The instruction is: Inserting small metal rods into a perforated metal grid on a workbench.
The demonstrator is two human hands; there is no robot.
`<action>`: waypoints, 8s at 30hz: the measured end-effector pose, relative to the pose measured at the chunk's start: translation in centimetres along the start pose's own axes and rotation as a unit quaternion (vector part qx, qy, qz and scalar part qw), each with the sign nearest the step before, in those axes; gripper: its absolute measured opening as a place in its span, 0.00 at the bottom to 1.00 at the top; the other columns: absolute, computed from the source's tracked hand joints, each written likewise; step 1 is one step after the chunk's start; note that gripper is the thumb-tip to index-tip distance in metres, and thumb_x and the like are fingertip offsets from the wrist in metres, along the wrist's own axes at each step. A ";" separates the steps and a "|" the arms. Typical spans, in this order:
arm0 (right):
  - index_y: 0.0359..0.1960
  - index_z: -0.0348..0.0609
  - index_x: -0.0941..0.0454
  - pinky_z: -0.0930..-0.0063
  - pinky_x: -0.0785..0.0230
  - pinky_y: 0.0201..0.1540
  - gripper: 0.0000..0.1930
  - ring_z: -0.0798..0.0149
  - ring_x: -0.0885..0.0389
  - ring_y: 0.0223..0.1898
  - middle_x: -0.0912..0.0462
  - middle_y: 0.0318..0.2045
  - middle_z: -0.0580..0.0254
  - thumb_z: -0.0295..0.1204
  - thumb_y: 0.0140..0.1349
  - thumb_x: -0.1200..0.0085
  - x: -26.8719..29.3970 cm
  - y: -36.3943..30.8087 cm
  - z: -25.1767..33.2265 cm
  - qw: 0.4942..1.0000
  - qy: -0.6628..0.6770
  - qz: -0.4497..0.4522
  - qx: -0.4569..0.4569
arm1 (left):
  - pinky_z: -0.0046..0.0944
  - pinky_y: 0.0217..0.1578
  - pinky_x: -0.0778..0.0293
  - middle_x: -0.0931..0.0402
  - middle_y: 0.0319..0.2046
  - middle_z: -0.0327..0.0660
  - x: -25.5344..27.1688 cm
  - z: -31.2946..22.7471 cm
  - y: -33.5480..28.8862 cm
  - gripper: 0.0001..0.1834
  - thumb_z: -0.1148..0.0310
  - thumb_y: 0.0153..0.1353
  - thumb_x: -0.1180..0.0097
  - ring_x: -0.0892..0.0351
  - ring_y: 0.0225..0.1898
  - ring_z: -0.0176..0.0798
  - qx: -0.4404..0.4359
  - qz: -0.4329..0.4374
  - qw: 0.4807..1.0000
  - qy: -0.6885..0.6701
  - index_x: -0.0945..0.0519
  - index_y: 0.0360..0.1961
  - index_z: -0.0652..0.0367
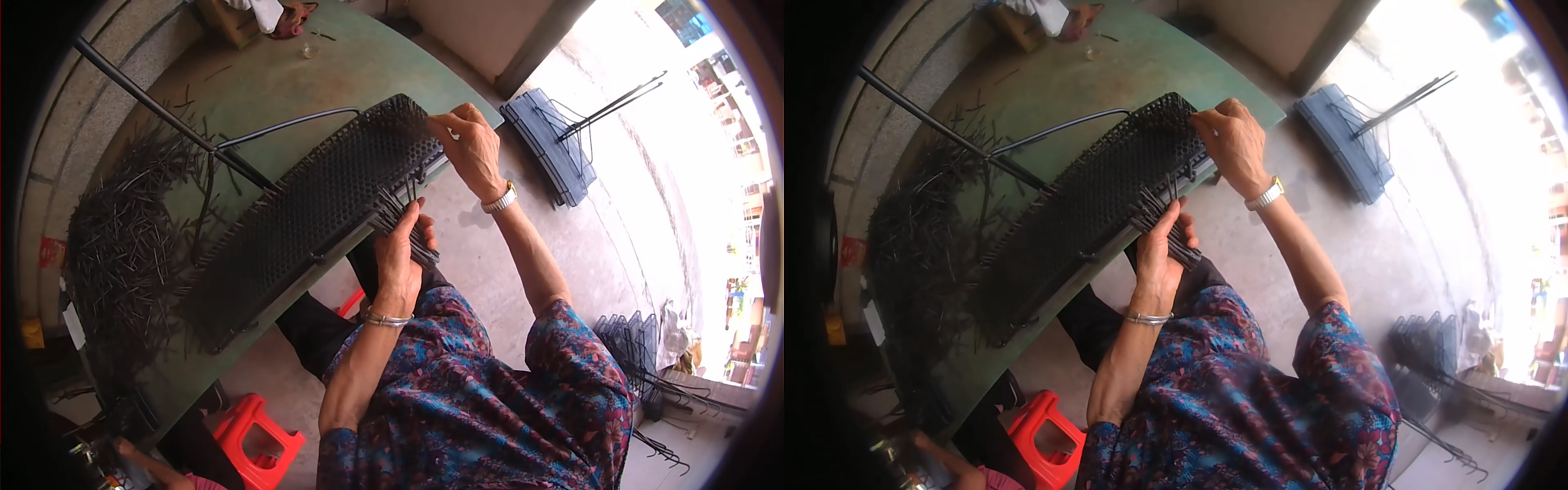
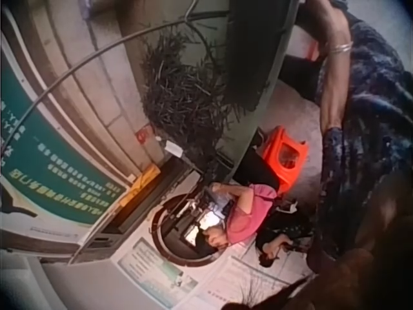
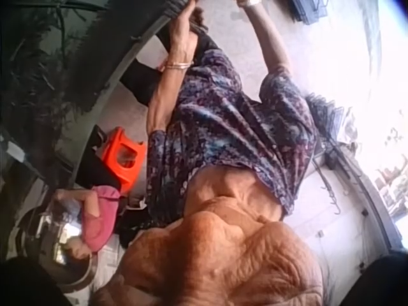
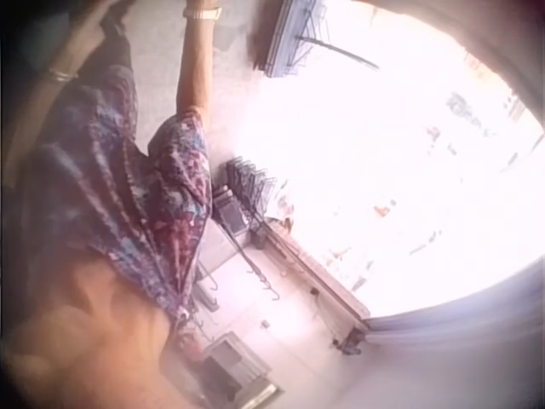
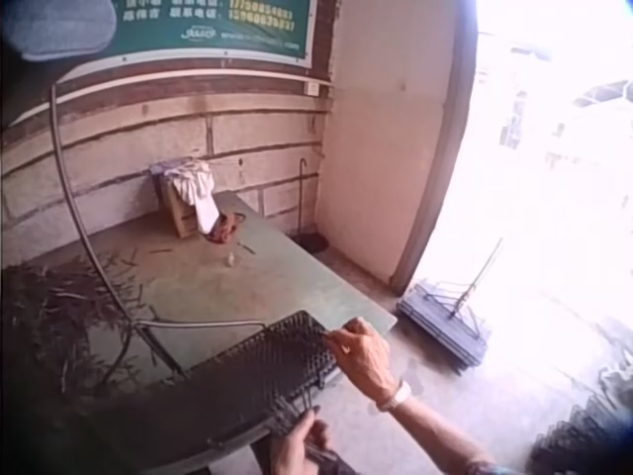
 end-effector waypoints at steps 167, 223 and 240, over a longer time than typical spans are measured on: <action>0.38 0.32 0.20 0.78 0.25 0.29 0.10 0.72 0.19 0.26 0.18 0.24 0.60 0.28 0.65 0.46 -5.8 -1.3 6.6 0.825 0.360 0.411 -0.142 | 0.27 0.21 0.36 0.16 0.34 0.43 0.8 -4.3 -1.4 0.17 0.56 0.67 0.45 0.18 0.28 0.32 -0.050 -0.002 0.995 0.092 0.21 0.46 0.57; 0.41 0.34 0.20 0.76 0.26 0.36 0.12 0.72 0.20 0.32 0.18 0.31 0.61 0.32 0.65 0.44 -6.0 -2.1 5.5 0.823 0.352 0.427 -0.126 | 0.27 0.20 0.33 0.18 0.33 0.39 0.5 -3.1 -1.5 0.15 0.59 0.65 0.42 0.19 0.28 0.31 -0.036 0.017 0.998 0.042 0.21 0.48 0.55; 0.37 0.36 0.24 0.79 0.27 0.32 0.05 0.72 0.16 0.28 0.17 0.22 0.62 0.25 0.65 0.48 0.1 3.4 4.8 0.957 0.256 0.124 -0.058 | 0.42 0.37 0.23 0.19 0.45 0.46 1.9 -1.8 -0.1 0.23 0.49 0.67 0.46 0.18 0.40 0.42 0.028 0.002 0.999 0.039 0.27 0.58 0.46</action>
Point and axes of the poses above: each hand's wrist, its own y-axis towards the middle knuckle, its own x-axis out of the back of the hand, z = x × y, the point moved 8 cm from there along y, towards the middle knuckle
